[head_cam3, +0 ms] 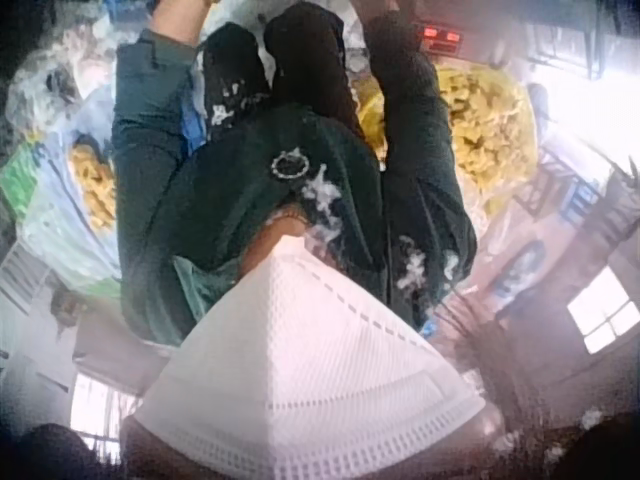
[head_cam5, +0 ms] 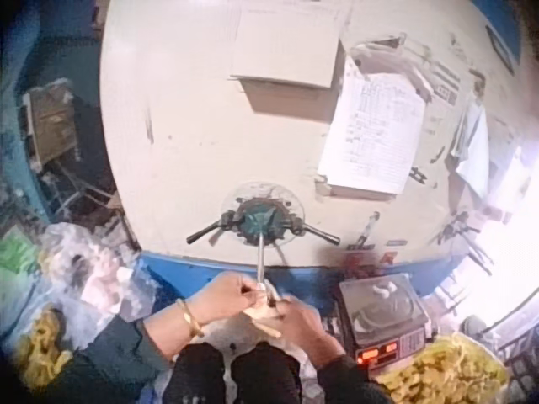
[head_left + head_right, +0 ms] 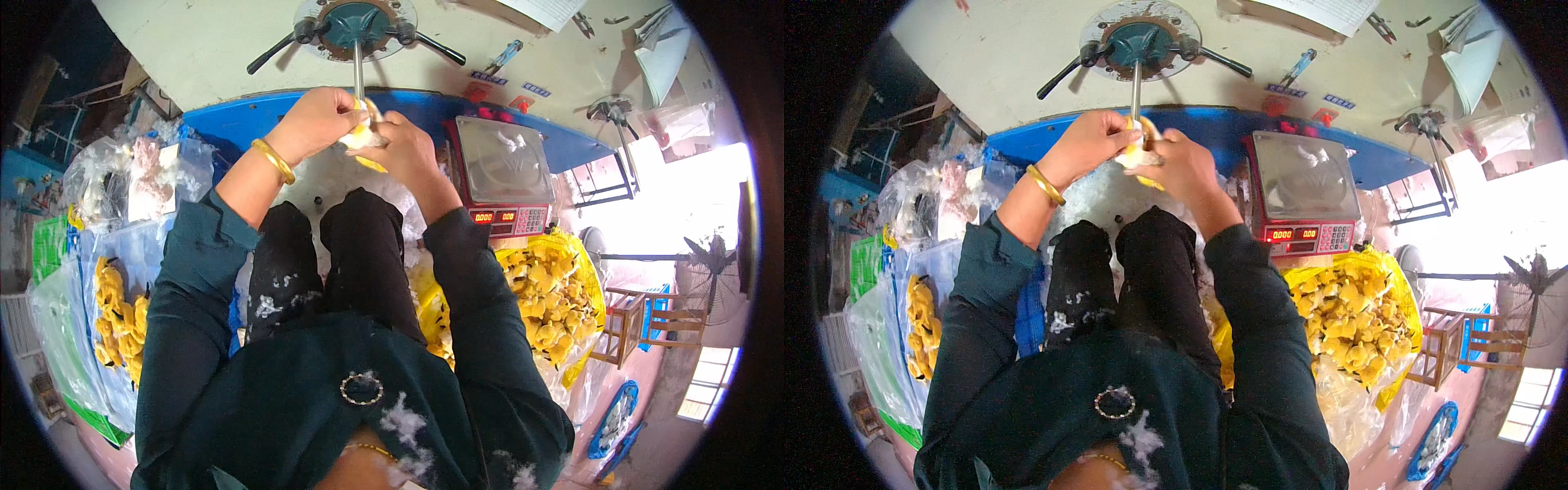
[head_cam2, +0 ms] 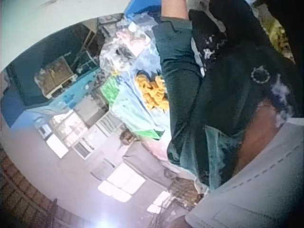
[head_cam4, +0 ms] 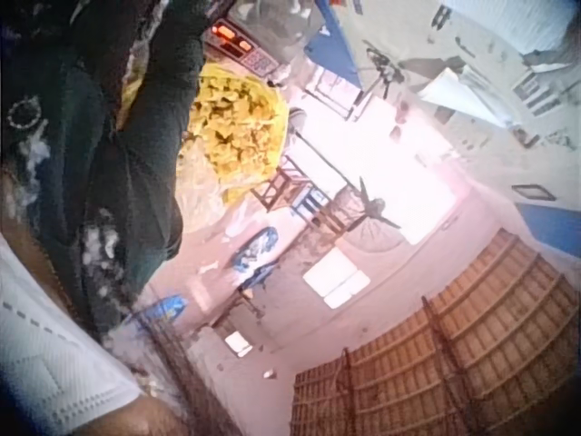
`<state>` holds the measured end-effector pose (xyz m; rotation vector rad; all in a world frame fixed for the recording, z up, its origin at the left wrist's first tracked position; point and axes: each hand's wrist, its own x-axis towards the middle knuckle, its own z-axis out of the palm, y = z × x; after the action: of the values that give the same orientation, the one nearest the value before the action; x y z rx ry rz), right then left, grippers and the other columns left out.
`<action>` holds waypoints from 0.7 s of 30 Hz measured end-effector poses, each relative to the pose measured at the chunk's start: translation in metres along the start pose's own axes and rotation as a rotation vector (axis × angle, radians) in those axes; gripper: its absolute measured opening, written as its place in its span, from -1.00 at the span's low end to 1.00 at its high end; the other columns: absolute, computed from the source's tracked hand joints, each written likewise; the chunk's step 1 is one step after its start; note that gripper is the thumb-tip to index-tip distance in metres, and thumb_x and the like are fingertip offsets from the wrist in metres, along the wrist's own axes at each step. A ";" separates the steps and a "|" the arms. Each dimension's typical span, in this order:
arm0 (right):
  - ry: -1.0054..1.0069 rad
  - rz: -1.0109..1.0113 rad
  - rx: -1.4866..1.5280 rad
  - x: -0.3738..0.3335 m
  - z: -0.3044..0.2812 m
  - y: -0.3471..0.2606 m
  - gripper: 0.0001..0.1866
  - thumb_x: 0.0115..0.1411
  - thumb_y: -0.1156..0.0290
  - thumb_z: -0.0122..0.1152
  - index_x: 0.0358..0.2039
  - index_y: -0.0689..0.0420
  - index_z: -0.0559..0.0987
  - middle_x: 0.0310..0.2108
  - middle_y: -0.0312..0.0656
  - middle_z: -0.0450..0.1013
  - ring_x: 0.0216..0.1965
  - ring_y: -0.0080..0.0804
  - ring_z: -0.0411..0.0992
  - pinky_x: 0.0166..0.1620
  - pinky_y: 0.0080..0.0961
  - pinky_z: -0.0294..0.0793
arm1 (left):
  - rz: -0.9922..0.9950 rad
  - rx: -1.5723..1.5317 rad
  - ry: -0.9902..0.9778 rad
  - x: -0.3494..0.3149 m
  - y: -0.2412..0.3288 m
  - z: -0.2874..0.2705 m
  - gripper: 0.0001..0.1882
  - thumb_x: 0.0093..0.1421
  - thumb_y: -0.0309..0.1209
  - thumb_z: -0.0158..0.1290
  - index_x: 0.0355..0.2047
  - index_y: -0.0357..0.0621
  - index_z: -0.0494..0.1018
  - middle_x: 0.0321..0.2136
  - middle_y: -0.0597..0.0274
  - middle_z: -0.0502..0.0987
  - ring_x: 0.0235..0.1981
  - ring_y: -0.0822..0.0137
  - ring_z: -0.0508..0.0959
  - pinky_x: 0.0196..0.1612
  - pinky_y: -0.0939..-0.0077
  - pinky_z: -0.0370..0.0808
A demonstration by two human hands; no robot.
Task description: The person repeatedly picks yellow sock-like items, opens them, and stuffs white cotton fiber into each one using both hands. After filling, the person places the stuffed items into a yellow bag on the right.
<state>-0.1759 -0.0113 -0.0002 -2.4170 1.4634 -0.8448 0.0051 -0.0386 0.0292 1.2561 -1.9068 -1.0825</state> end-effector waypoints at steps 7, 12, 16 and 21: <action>-0.134 0.235 0.413 -0.001 -0.039 -0.042 -0.57 0.14 0.08 0.18 -0.45 0.28 0.58 -0.61 0.08 0.43 -0.48 0.01 0.48 -0.42 -0.22 0.39 | 0.133 0.183 0.128 0.043 -0.005 -0.015 -0.69 0.08 -0.25 0.12 -0.60 -0.29 0.49 -0.70 0.09 0.47 -0.65 0.32 0.43 -0.52 0.36 0.34; 0.068 0.152 0.146 0.021 -0.026 -0.047 -0.54 0.14 0.15 0.22 -0.60 0.37 0.46 -0.67 0.16 0.31 -0.69 -0.13 0.22 -0.54 -0.34 0.24 | 0.177 0.312 0.119 0.051 0.010 -0.022 -0.75 0.05 -0.31 0.12 -0.59 -0.27 0.50 -0.65 -0.03 0.49 -0.62 0.10 0.48 -0.50 0.28 0.37; 0.062 0.361 0.245 0.003 -0.022 -0.058 -0.55 0.02 0.14 0.35 -0.66 0.30 0.45 -0.76 -0.04 0.27 -0.73 -0.36 0.20 -0.59 -0.35 0.20 | 0.197 0.296 0.107 0.022 0.013 -0.011 -0.79 0.05 -0.36 0.12 -0.61 -0.25 0.46 -0.64 0.00 0.50 -0.62 0.10 0.48 -0.52 0.30 0.37; 0.010 0.420 0.194 -0.007 -0.021 -0.057 -0.62 -0.06 0.11 0.34 -0.60 0.21 0.51 -0.59 0.01 0.45 -0.51 -0.04 0.45 -0.46 -0.26 0.36 | 0.170 0.304 0.157 -0.009 0.018 0.006 -0.86 0.02 -0.45 0.08 -0.62 -0.22 0.43 -0.60 0.03 0.50 -0.56 0.05 0.49 -0.49 0.28 0.40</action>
<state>-0.1472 0.0256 0.0393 -1.8741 1.7168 -0.8509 -0.0046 -0.0249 0.0418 1.2687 -2.0649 -0.6050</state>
